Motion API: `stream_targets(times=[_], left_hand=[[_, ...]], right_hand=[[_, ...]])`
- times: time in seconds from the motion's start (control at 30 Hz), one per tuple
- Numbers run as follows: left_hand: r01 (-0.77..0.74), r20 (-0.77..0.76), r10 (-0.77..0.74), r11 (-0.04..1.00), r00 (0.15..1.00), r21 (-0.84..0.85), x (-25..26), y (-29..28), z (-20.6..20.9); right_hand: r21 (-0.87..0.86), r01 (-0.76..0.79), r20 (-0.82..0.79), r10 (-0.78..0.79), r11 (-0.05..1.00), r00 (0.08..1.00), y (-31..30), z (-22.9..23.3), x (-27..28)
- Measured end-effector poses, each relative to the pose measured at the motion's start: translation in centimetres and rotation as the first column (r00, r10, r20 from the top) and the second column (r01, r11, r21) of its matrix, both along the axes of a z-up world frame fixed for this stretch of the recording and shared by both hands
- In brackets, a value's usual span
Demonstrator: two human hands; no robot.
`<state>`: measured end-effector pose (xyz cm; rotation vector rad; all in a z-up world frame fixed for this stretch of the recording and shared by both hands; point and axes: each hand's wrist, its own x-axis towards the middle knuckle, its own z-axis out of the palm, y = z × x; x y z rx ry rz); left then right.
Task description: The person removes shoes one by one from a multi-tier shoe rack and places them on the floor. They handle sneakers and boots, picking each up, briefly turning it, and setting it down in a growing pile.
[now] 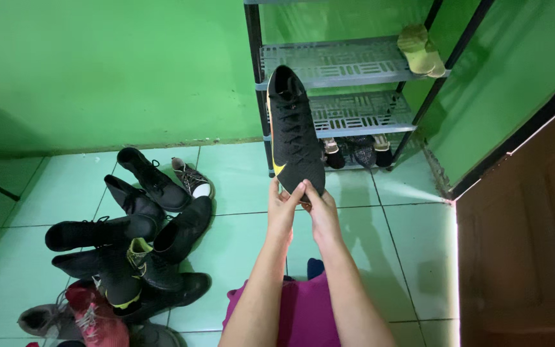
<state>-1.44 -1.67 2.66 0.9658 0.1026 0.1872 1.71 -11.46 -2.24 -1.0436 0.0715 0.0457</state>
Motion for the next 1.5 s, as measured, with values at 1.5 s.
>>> stream_targets(times=[1.5], left_hand=[[-0.107, -0.143, 0.102, 0.994, 0.984, -0.032, 0.1, 0.2, -0.2]], right_hand=[[-0.346, -0.212, -0.255, 0.126, 0.914, 0.959, 0.0, 2.9, -0.9]])
